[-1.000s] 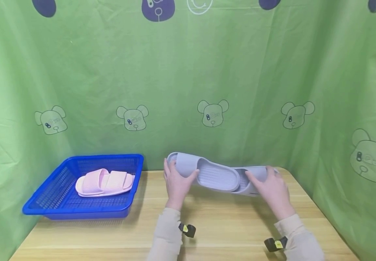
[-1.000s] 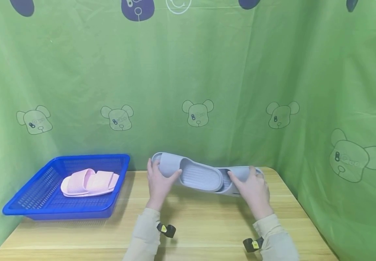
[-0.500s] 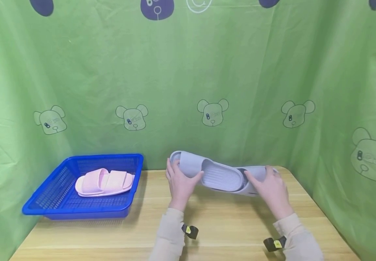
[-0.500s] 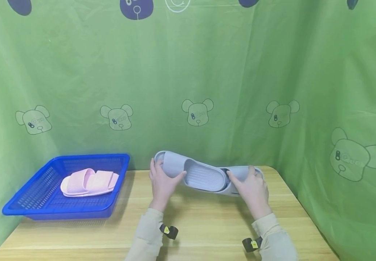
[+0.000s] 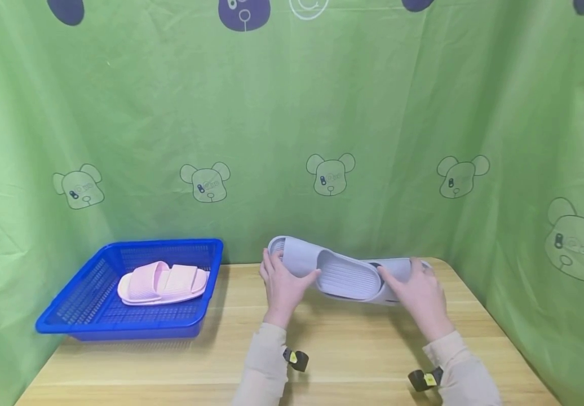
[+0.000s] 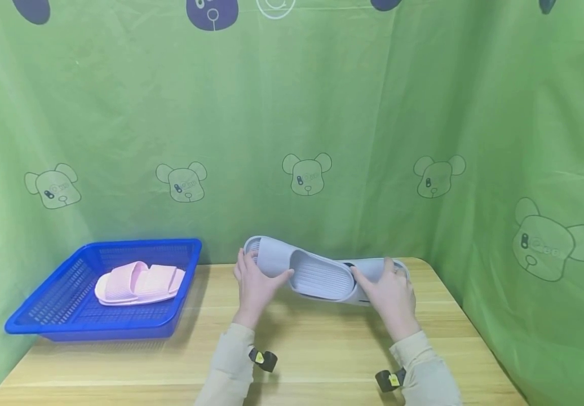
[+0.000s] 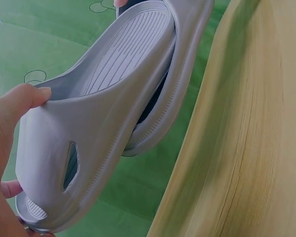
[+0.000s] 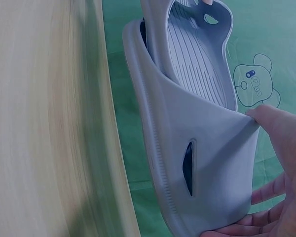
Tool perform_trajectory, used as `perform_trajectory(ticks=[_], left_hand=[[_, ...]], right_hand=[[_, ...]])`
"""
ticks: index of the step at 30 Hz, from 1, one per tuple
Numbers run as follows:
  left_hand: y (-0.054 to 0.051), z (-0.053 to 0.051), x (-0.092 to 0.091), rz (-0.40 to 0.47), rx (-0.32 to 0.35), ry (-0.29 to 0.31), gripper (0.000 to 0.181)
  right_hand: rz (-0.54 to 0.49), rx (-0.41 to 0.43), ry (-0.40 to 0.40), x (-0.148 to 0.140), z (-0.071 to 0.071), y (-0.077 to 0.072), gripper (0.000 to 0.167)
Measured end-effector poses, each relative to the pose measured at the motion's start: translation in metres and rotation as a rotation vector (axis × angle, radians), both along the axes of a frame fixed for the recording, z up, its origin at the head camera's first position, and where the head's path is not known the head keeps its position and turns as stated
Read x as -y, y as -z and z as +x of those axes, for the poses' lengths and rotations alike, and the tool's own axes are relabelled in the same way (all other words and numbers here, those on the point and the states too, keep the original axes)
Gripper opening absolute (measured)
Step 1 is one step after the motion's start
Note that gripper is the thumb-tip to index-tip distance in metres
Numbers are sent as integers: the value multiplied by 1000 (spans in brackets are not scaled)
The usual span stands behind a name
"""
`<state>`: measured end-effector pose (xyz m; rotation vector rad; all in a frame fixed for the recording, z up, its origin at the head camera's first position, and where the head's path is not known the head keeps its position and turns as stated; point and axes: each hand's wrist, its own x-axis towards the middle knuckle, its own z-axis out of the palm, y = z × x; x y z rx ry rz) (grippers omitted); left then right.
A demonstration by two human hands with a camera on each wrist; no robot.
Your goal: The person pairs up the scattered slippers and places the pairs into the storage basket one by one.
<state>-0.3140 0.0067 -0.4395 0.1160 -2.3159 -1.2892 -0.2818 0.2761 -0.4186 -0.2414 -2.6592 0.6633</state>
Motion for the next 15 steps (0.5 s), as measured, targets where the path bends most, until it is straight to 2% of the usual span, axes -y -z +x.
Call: perform_trajectory(ticks=[7, 15], left_hand=[[2, -1, 1, -12, -20, -7, 119], [2, 0, 2, 10, -4, 13, 118]], right_hand=[[6, -17, 3, -1, -1, 2, 101], [20, -58, -3, -2, -1, 4, 98]])
